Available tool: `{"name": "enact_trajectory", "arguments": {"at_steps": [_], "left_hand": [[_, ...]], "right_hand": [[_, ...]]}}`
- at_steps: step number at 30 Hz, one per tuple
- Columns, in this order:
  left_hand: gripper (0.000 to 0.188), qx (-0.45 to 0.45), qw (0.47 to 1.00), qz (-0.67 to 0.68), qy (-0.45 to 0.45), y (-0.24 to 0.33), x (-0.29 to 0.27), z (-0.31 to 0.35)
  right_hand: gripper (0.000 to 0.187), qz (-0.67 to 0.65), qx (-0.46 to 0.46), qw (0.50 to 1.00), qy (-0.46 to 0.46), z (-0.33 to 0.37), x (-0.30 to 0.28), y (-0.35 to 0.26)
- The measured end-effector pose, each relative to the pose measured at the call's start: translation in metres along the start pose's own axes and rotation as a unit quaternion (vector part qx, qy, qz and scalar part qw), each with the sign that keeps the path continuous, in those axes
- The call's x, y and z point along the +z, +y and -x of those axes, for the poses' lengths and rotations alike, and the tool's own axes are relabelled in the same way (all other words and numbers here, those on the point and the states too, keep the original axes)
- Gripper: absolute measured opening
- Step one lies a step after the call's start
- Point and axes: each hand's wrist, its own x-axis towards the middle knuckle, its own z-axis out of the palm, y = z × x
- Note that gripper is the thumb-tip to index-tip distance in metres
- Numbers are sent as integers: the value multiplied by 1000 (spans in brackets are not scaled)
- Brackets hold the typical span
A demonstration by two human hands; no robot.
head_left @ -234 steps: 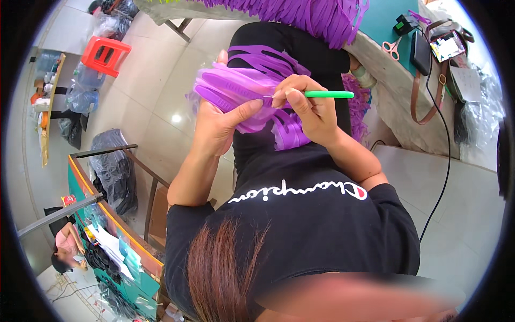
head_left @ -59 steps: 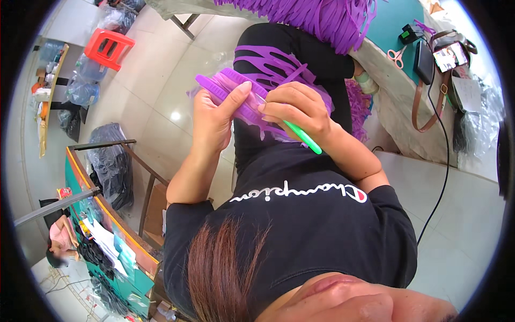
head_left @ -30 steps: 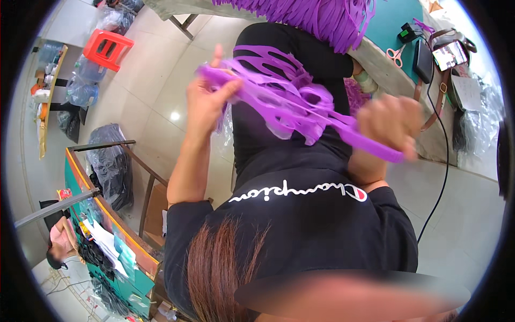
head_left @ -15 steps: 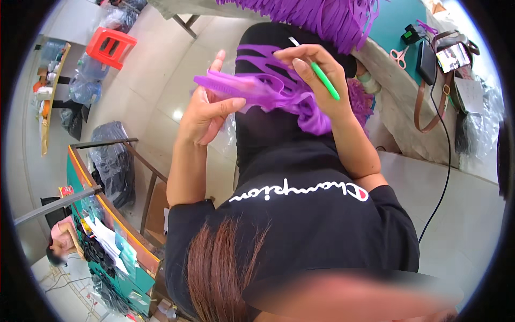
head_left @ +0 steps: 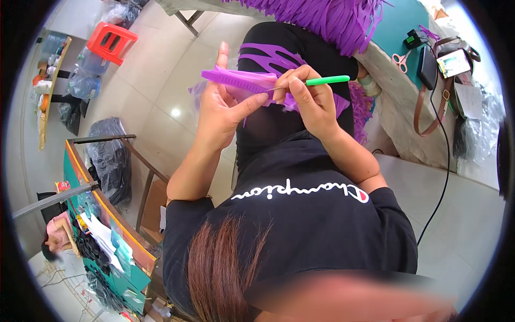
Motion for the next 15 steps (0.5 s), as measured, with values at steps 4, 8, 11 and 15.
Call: {"name": "enact_trajectory", "arguments": {"at_steps": [4,8,11,15], "left_hand": [[102,11,1000,-9,-1,-2,0,-1],[97,-26,1000,3,-8,-2,-12,-8],[93,-27,999,19,-11,-6,-18,-12],[87,-53,998,27,-9,-12,-24,-11]], "right_hand": [[21,-1,-10,1000,0,0,-4,-4],[25,127,-82,985,80,-14,-14,-1],[23,143,-46,988,36,-18,-18,12],[21,108,101,989,21,-11,-18,23]]}}
